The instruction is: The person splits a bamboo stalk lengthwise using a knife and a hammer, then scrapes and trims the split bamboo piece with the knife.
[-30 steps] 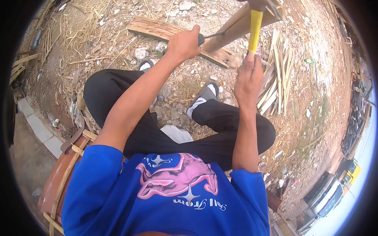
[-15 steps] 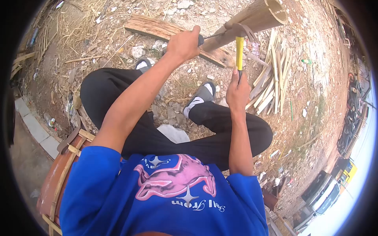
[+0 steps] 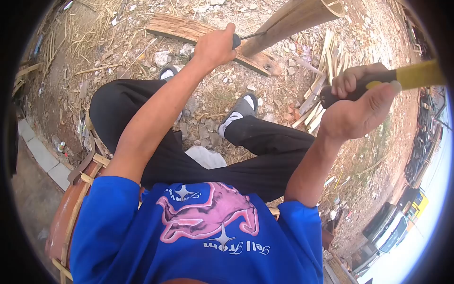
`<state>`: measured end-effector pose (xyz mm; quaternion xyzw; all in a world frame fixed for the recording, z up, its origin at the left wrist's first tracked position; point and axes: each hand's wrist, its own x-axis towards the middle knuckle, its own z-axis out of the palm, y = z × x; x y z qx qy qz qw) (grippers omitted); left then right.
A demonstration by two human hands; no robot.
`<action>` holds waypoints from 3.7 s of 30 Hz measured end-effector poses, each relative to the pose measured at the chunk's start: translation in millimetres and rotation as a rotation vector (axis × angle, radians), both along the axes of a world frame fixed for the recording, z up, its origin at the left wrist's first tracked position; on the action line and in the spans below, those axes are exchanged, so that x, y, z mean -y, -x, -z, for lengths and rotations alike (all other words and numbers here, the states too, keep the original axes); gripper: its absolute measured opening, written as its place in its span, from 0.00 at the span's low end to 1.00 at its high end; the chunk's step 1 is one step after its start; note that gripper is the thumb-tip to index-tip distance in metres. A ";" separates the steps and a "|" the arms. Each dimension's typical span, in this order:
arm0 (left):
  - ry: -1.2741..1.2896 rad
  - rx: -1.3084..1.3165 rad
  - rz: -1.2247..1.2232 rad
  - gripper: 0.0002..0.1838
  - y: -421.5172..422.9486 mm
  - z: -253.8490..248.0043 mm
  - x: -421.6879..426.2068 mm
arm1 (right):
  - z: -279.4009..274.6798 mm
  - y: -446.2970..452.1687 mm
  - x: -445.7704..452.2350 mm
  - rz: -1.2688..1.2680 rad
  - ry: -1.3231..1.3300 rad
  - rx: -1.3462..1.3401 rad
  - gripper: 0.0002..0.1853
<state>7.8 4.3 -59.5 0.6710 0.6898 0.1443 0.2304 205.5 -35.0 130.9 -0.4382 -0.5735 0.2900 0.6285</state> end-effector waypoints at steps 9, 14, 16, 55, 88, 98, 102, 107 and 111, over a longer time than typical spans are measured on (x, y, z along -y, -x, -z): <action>0.011 0.011 0.004 0.22 -4.9 -2.4 1.1 | 200.1 -34.6 57.5 0.006 0.719 0.864 0.21; 0.035 0.018 0.007 0.22 -6.0 -2.2 6.2 | 172.9 -35.5 44.6 0.038 0.594 0.844 0.22; 0.022 0.015 0.013 0.22 -3.0 -3.8 0.1 | 165.8 -29.7 28.2 0.073 0.522 0.766 0.20; 0.025 0.012 -0.002 0.23 -4.8 9.6 -1.0 | 45.2 1.7 1.2 -0.004 0.216 0.121 0.24; -0.093 -0.048 0.096 0.22 11.8 25.2 -14.2 | 145.4 -68.1 -6.9 0.311 0.449 0.648 0.19; -0.030 -0.143 0.100 0.21 5.9 24.3 -23.1 | 209.2 -84.3 -8.9 0.298 0.305 0.562 0.16; -0.134 -0.201 0.132 0.21 2.4 25.2 -25.7 | 218.0 -78.4 -2.7 0.255 0.555 0.629 0.16; -0.116 -0.126 0.116 0.22 13.6 32.5 -26.2 | 157.5 -73.9 -9.1 0.229 0.548 0.546 0.17; -0.132 -0.101 0.098 0.21 20.0 39.7 -21.5 | 201.0 -68.3 -5.4 0.240 0.538 0.617 0.17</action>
